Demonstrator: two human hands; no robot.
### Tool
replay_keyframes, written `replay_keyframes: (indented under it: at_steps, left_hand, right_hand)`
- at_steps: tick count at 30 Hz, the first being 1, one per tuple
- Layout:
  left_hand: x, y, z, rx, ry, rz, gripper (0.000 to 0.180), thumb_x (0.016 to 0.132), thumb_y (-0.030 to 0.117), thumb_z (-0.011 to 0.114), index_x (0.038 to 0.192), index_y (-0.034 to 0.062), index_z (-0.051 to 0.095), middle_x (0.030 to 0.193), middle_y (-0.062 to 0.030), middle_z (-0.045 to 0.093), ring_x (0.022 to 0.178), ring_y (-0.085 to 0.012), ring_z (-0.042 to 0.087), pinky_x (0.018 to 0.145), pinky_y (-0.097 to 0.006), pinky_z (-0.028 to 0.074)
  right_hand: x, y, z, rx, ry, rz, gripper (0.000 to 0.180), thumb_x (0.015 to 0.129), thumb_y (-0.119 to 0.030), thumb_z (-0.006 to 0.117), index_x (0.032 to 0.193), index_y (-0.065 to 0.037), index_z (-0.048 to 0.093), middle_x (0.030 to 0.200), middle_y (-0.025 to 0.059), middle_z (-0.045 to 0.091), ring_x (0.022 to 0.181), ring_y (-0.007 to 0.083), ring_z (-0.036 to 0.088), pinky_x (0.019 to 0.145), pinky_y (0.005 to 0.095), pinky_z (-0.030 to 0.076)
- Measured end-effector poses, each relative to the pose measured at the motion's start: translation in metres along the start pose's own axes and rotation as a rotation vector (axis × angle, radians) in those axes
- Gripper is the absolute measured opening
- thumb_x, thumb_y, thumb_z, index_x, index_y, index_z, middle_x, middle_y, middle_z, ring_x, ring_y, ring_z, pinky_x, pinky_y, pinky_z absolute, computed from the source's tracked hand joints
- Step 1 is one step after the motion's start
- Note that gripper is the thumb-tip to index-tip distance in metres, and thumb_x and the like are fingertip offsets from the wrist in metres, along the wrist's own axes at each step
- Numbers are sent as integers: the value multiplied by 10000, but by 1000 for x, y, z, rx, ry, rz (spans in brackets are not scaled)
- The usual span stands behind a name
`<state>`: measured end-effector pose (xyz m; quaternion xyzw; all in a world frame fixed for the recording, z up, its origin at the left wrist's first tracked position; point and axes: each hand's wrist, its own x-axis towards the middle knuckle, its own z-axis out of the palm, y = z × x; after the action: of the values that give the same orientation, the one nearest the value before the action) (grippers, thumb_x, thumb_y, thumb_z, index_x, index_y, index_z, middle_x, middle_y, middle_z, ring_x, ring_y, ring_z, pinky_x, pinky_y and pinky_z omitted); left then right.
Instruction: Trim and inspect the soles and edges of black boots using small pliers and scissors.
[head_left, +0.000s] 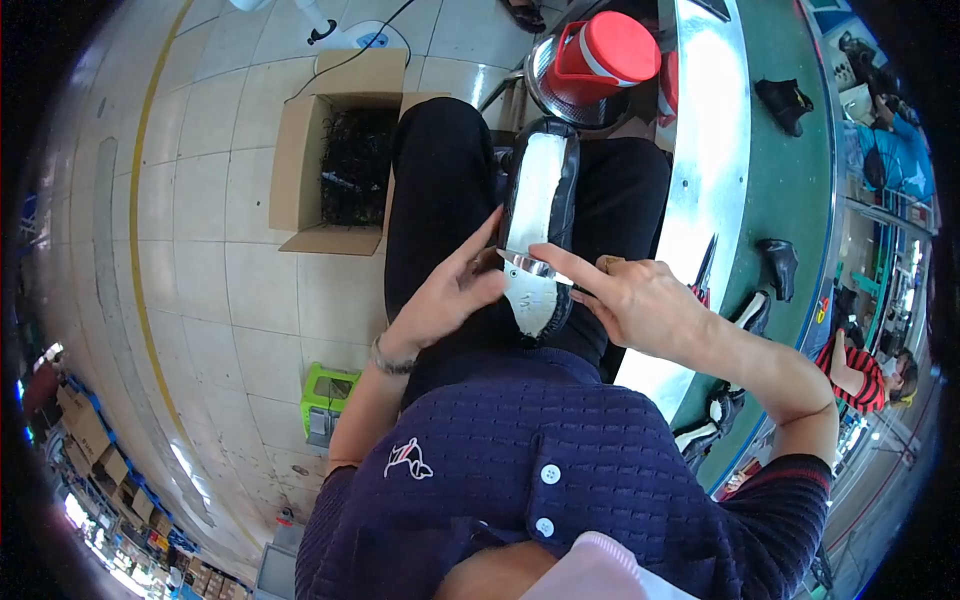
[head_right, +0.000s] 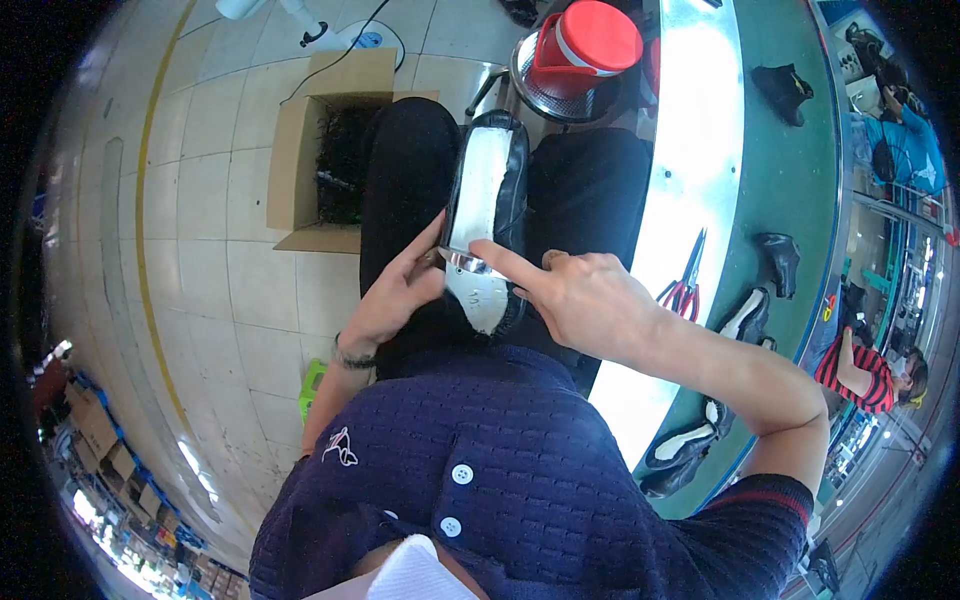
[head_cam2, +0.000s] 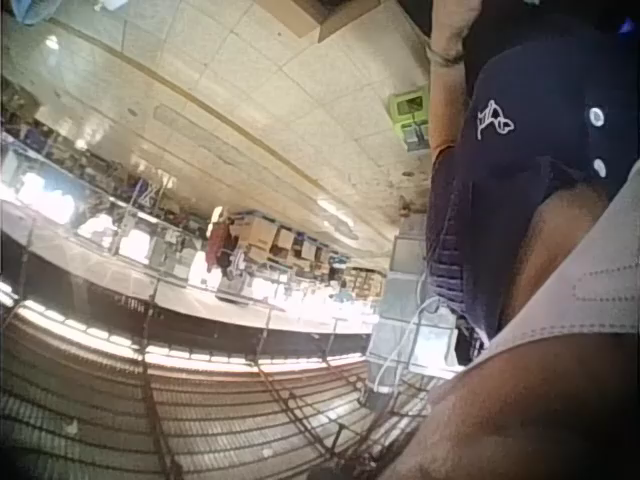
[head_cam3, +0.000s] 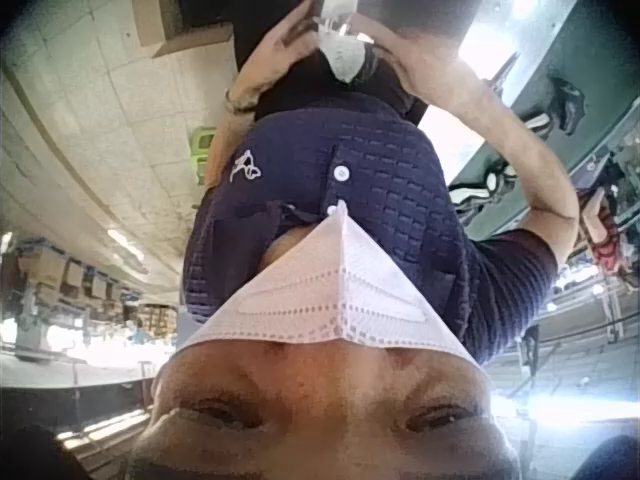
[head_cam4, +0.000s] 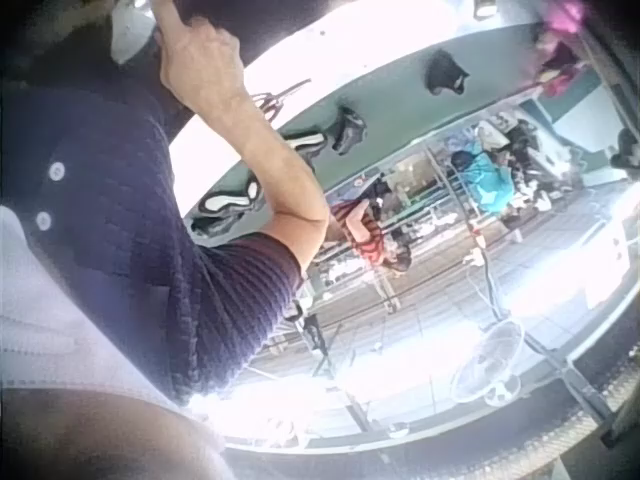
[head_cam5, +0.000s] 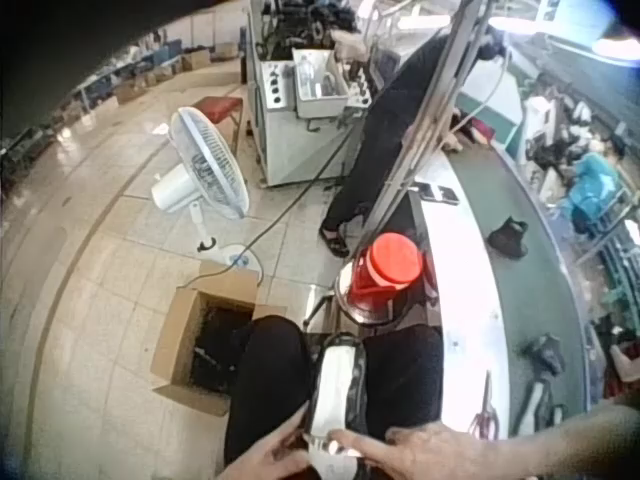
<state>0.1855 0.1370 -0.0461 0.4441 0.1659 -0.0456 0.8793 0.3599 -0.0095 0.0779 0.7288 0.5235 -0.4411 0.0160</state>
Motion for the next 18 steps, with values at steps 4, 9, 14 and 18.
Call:
replay_keyframes:
  at_steps: [4, 9, 14, 18]
  left_hand:
    - [30, -19, 5, -699, 71, -199, 839, 896, 502, 615, 1546, 262, 142, 1487, -95, 364, 1284, -205, 446, 1061, -360, 366]
    - [51, -18, 24, -583, 137, -205, 729, 928, 435, 588, 1506, 168, 234, 1345, -79, 488, 1152, -188, 547, 961, -361, 478]
    - [55, -5, 27, -504, 118, -116, 805, 900, 333, 631, 1541, 171, 171, 1418, -99, 427, 1232, -179, 487, 1022, -331, 409]
    - [49, -8, 21, -448, 129, -133, 814, 886, 306, 653, 1533, 138, 189, 1338, -77, 488, 1157, -154, 527, 974, -307, 437]
  right_hand:
    - [-5, 10, 15, 20, 100, -56, 714, 893, -108, 599, 1501, -250, 252, 678, 118, 547, 535, 291, 599, 521, 409, 522]
    - [-7, 19, 17, 43, 114, -71, 705, 890, -114, 606, 1497, -231, 266, 689, 115, 566, 532, 291, 597, 501, 398, 505]
    - [-6, 18, -24, 42, 124, -161, 612, 886, -138, 625, 1440, -205, 373, 651, 134, 611, 558, 297, 633, 519, 404, 507]
    - [-2, -19, -71, -360, 75, -151, 584, 887, -174, 640, 1422, -175, 404, 655, 141, 624, 580, 323, 638, 525, 402, 501]
